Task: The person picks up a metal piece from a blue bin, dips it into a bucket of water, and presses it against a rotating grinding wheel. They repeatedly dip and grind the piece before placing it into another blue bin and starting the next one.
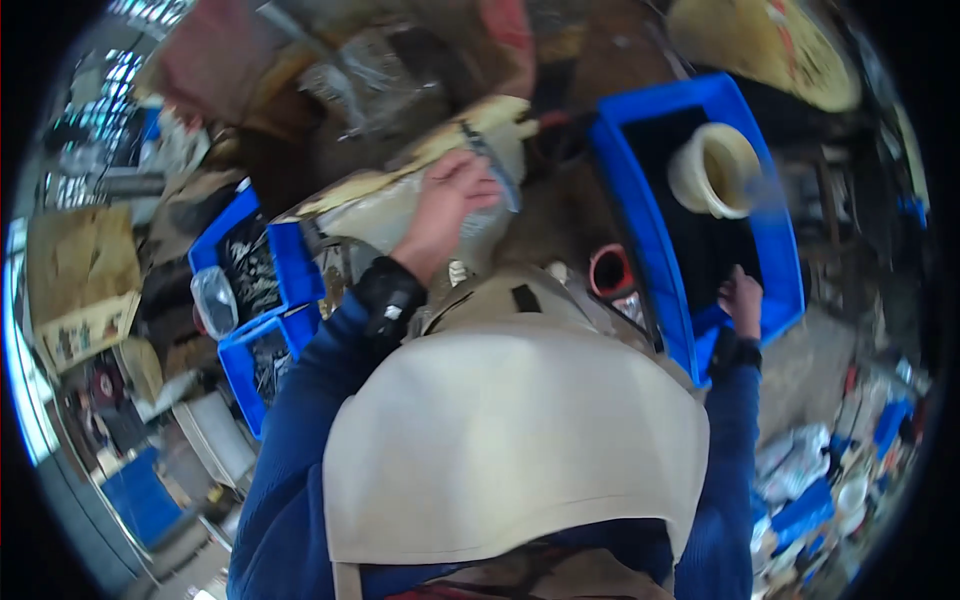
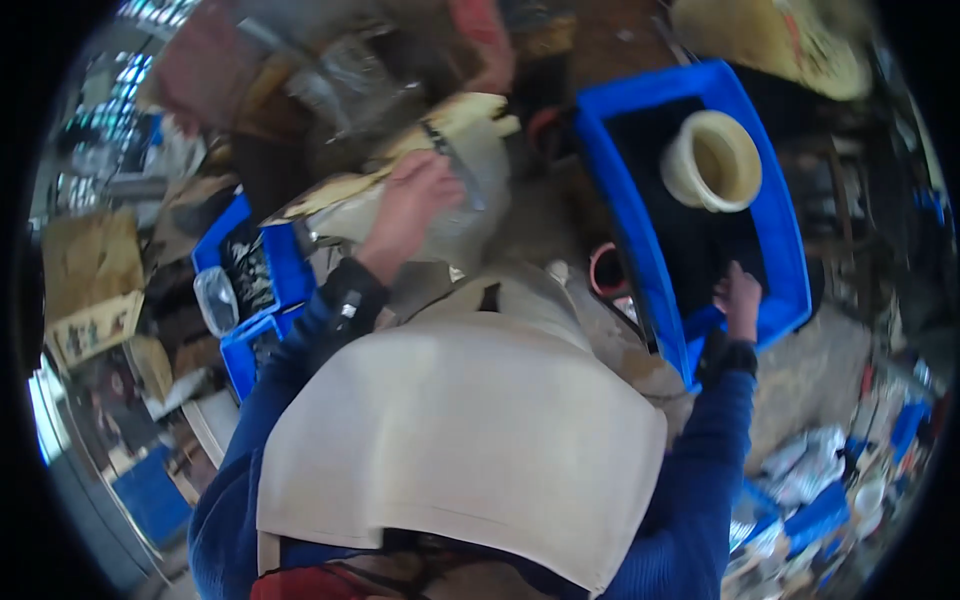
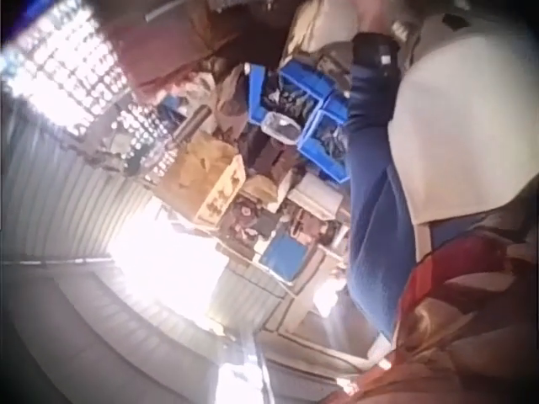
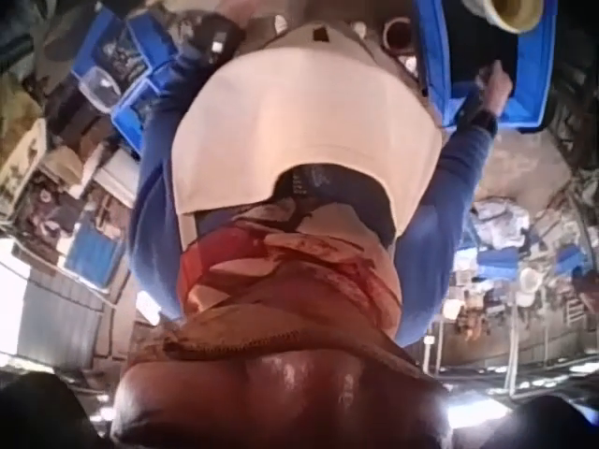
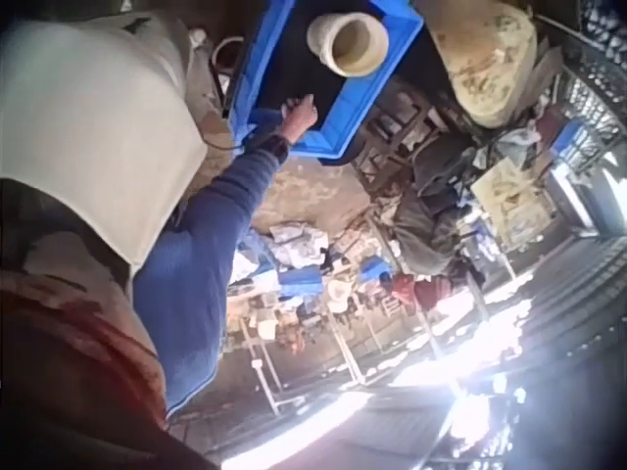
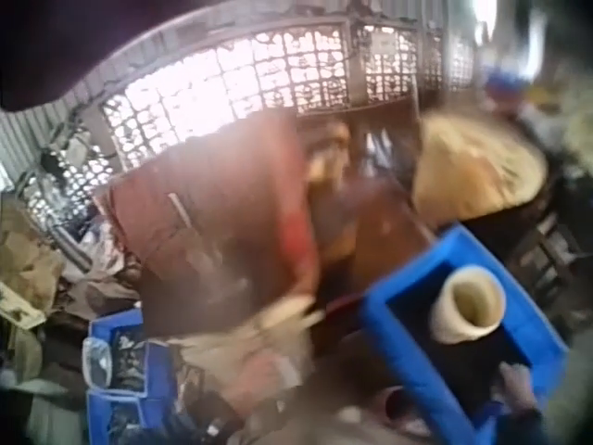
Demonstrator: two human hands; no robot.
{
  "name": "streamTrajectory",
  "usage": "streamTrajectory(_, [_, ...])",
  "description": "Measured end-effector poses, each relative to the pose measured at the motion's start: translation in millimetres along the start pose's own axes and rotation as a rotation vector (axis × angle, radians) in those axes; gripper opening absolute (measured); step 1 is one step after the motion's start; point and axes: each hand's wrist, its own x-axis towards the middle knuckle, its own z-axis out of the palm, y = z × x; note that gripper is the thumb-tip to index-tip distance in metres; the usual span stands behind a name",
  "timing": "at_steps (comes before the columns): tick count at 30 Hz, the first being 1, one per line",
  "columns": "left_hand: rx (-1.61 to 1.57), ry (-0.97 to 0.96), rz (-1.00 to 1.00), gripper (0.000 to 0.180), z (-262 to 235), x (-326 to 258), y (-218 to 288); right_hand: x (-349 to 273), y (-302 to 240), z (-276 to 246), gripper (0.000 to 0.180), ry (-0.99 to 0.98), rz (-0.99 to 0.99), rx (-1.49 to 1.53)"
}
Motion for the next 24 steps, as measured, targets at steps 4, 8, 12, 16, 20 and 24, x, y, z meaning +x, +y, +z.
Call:
streamTrajectory(4, [-0.039, -0.159, 0.024, 0.010, -11, -2, 29, -125, -183, 93, 0.031, -0.240, -0.361, 0.075])
streamTrajectory(8, [0.047, -0.259, 0.259, 0.013, -22, -2, 55, -219, -260, 221, 0.035, -0.758, -0.785, -0.147])
streamTrajectory(12, [0.180, -0.250, 0.583, 0.015, -53, -2, 90, -271, -291, 339, 0.027, -1.180, -0.753, -0.051])
streamTrajectory(16, [0.165, -0.086, 0.601, 0.015, -111, -11, 122, -302, -335, 397, 0.021, -1.353, -0.793, -0.219])
streamTrajectory(20, [0.254, 0.081, 0.651, 0.012, -189, -8, 133, -323, -380, 432, 0.017, -1.142, -0.728, -0.168])
streamTrajectory(24, [0.748, 0.291, 0.874, 0.015, -257, 9, 120, -302, -428, 482, 0.017, -1.138, -0.832, 0.161])
